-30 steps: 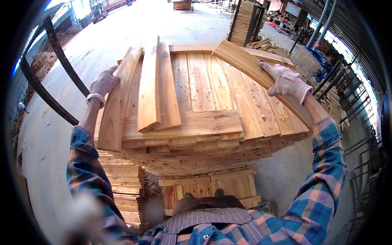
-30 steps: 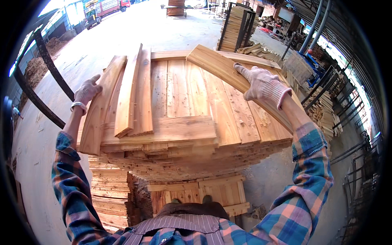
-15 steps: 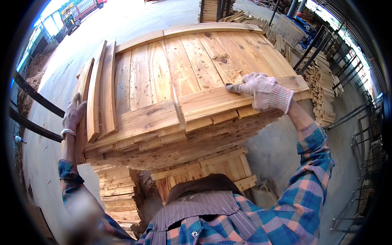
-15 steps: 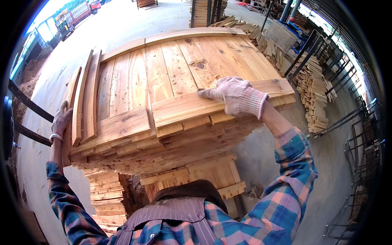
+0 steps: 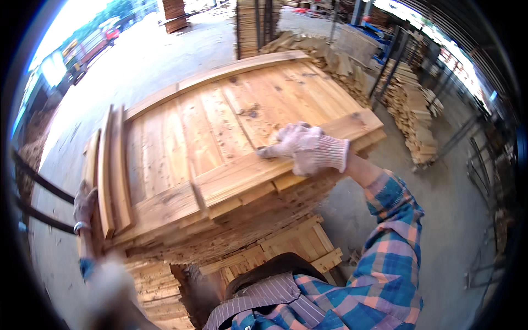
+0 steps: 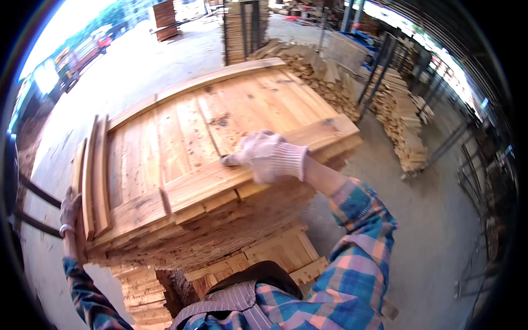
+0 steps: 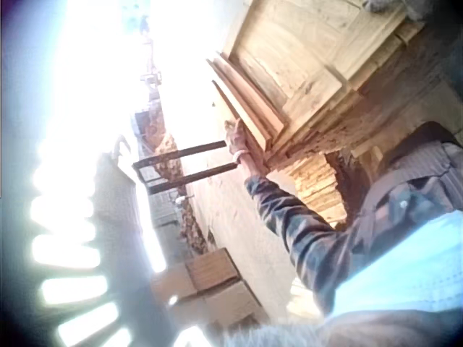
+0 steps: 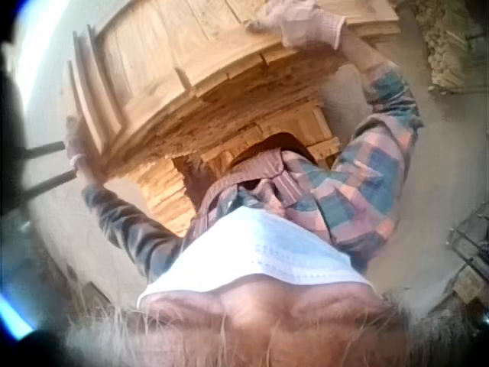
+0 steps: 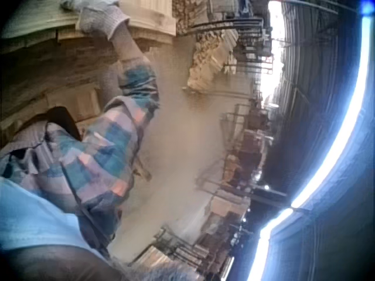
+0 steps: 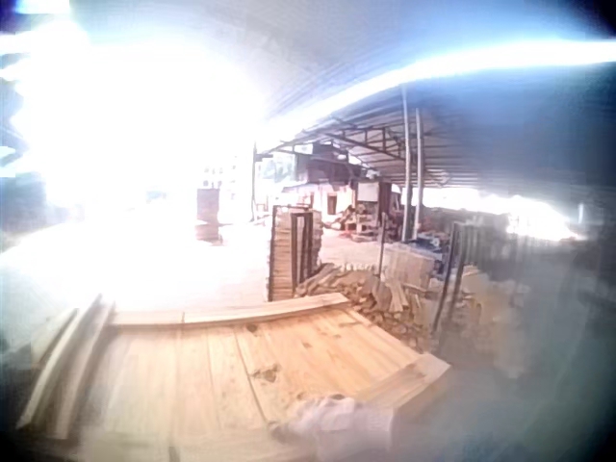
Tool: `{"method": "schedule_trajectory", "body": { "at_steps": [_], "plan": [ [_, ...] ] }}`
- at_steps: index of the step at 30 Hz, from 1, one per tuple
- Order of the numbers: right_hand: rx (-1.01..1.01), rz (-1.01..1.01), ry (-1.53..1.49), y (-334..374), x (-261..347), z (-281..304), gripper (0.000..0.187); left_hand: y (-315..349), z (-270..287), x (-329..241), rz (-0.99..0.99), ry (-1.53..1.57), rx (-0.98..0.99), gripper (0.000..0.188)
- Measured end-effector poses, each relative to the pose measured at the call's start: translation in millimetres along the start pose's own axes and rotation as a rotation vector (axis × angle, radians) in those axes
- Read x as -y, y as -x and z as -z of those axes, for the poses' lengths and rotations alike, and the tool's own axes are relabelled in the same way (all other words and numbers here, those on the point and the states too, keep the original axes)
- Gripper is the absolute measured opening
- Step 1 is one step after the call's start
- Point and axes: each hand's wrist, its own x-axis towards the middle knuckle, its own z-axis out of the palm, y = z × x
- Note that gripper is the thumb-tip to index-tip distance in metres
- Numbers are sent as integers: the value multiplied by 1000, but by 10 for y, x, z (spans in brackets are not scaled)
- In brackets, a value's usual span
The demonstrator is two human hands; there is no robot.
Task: The person stacks wooden planks in a lumber yard. They pick up planks from a vertical rack and place them onto a growing pile on a workbench, arranging them one by one.
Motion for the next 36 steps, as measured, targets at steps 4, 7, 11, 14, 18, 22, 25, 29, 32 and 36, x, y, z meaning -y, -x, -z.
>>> {"method": "schedule_trajectory", "body": {
  "at_steps": [4,7,11,14,18,22,25,29,32,36],
  "plan": [
    [31,-15,-588,-192,-258,152,68,-82,-3,-410,116,46,37,85],
    [-81,-197,-829,-948,170,238,80,-79,32,-390,147,148,16,85],
    [77,-215,-1223,-2122,1002,183,88,-131,91,170,139,345,144,86],
    [23,-240,-983,-2872,1569,202,94,-116,-6,500,165,844,167,82],
    [-193,-235,-508,-3574,2090,387,93,-117,-6,399,194,950,180,68],
    [-276,-272,-93,-4014,2447,268,77,-211,-35,606,170,1042,78,64],
    [-214,-385,-546,-4025,2302,350,75,-355,105,743,232,1132,182,61],
    [-232,-349,-865,-4046,2368,183,71,-593,-160,1109,135,1120,177,56],
    [-167,-277,-948,-4078,2811,337,71,-665,-270,1214,129,1216,162,48],
    [33,-331,-989,-4247,3138,272,66,-610,-156,1258,88,1125,174,45]
  ]
}}
